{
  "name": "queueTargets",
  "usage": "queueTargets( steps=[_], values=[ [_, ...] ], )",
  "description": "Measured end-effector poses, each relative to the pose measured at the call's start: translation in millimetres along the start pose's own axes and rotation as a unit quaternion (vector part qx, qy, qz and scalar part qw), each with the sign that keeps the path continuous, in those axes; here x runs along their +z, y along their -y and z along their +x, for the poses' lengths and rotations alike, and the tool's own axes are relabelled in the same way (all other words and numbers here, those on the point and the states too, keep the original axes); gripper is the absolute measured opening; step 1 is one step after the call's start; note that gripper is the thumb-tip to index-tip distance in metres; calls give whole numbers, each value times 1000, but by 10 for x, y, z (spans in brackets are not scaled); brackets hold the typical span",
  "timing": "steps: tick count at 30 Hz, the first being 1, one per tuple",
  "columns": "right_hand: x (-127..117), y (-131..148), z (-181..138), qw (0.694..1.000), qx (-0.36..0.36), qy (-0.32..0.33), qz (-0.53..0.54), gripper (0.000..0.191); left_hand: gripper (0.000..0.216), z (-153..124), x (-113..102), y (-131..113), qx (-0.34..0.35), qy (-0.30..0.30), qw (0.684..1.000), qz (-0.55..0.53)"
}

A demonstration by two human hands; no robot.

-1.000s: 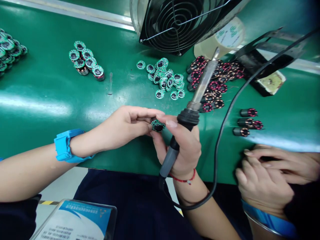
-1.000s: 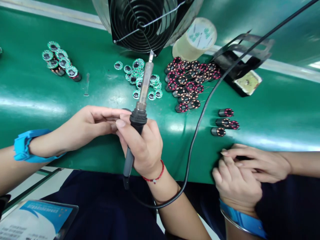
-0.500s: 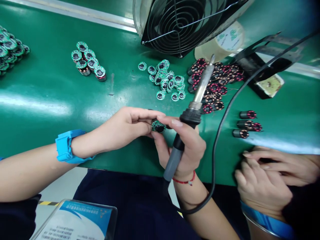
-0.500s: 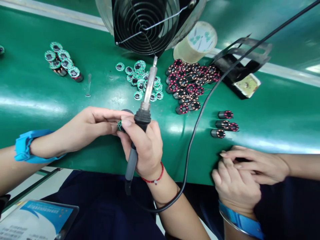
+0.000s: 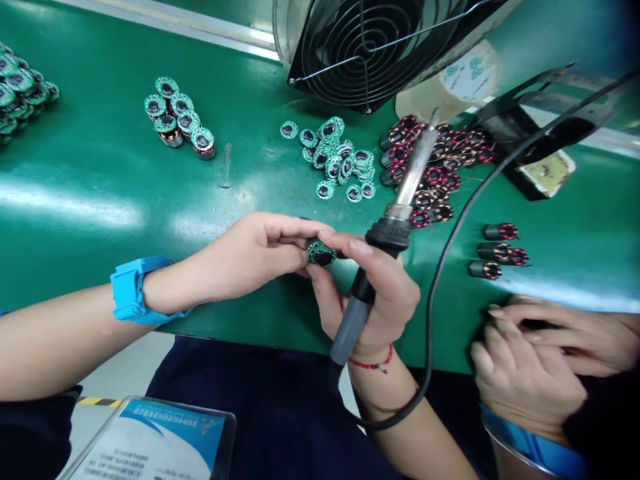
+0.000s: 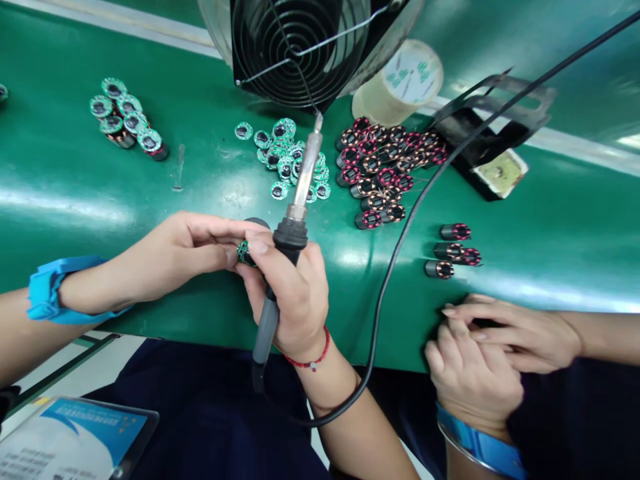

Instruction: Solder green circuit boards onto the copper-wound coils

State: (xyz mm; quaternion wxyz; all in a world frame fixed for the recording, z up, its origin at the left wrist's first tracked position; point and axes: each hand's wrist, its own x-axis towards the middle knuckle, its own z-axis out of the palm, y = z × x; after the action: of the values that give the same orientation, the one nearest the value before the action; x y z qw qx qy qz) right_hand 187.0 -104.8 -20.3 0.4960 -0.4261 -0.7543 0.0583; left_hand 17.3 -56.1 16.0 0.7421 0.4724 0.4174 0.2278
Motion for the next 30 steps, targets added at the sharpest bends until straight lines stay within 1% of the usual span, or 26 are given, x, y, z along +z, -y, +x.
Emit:
queueTargets(
  steps=[3,7,9,12,14,18,21,24,27,30],
  values=[
    [8,1,-16,1000,-17,1,-16,63,39,9,-5,-11,-5,-8,1000,4],
    [39,15,-33,999,-13,1,-52,59,37,7,-6,-19,0,-14,1000,9],
    [54,34,-31,997,-21,4,-70,54,36,1,1,-18,9,-16,1000,8],
    [72,66,-26,994,-40,5,-101,41,33,-7,13,-10,28,-8,1000,-11],
    [79,83,-28,993,-45,5,-111,38,32,-6,17,-3,38,-2,999,-26],
    [75,84,-41,997,-23,2,-74,52,33,2,13,10,27,-14,999,-22],
    [50,61,-34,999,-15,1,-30,60,44,3,11,12,18,-14,1000,-18],
    [20,39,-12,1000,-9,8,-1,62,49,-2,9,8,16,-9,1000,-14],
    [4,31,4,1000,3,11,-6,62,48,-6,7,4,13,-7,1000,-5],
    [5,23,6,1000,-5,2,-10,61,44,-5,8,0,11,0,1000,-12]
  ],
)
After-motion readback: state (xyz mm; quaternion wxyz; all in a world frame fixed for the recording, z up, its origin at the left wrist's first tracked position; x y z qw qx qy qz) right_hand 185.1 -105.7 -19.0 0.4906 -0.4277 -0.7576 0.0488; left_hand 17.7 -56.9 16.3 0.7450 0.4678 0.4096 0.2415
